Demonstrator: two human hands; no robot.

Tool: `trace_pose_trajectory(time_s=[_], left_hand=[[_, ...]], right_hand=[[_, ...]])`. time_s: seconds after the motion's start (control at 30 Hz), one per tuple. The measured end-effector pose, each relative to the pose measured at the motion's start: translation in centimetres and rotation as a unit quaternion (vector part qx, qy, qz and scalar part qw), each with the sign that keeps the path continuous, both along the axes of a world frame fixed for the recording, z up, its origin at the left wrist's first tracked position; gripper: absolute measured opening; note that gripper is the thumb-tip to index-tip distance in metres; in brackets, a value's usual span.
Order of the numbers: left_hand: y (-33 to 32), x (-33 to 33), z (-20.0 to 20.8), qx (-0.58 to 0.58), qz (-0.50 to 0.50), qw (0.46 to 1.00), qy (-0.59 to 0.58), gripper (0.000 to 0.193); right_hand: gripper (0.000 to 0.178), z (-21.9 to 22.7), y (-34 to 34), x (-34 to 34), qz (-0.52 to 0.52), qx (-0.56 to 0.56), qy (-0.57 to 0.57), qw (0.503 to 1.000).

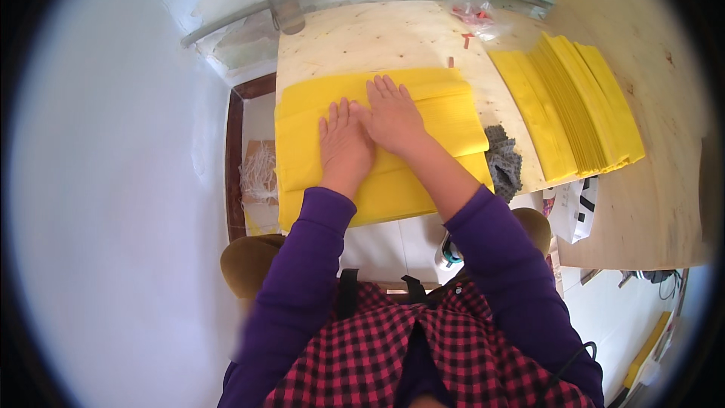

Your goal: The person folds yellow fabric sheets on a low table, aligning edges and pressing folds flat. They stack the folded pieces and repeat the process with additional sheets.

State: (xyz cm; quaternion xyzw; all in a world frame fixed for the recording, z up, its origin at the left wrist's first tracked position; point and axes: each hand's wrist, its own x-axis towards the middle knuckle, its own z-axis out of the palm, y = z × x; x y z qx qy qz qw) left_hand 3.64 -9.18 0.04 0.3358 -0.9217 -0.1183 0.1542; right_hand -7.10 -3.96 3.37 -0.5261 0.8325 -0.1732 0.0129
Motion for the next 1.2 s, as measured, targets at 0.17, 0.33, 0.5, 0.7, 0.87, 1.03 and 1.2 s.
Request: trace_pose_trajectory(time_s=[0.17,0.33,0.5,0.7,0.87,1.03,1.2], left_hand=[[0.0,0.0,-0.1,0.007,0.004,1.0,0.023,0.055],[0.1,-0.2,-0.1,0.004,0.009,1.0,0.02,0.055],[0.3,-0.1,0.0,-0.008,0.011,1.0,0.025,0.055],[0.4,-0.2,0.0,-0.026,0.001,0.999,0.044,0.049],[0.5,0.0,0.0,-0.044,-0.003,0.999,0.025,0.046],[0.5,0.1,-0.1,-0.043,-0.005,0.998,0.035,0.045],[0.6,0.1,-0.1,-0.033,-0.005,0.998,0.047,0.043]], right_hand=[[0.079,-0.5,1.3,-1.0,-0.079,0.073,-0.026,0.994],[0.08,-1.3,4.5,-2.9,-0.146,0.097,0.016,0.984],[0.083,-1.8,5.4,-3.1,-0.151,0.077,0.016,0.985],[0.075,-0.8,5.7,-3.6,-0.141,0.059,0.008,0.988],[0.064,0.3,5.9,-5.9,-0.116,0.044,0.062,0.99],[0.06,0.1,5.8,-8.7,-0.102,0.054,0.127,0.985],[0.051,0.1,5.8,-10.3,-0.032,0.042,0.081,0.995]])
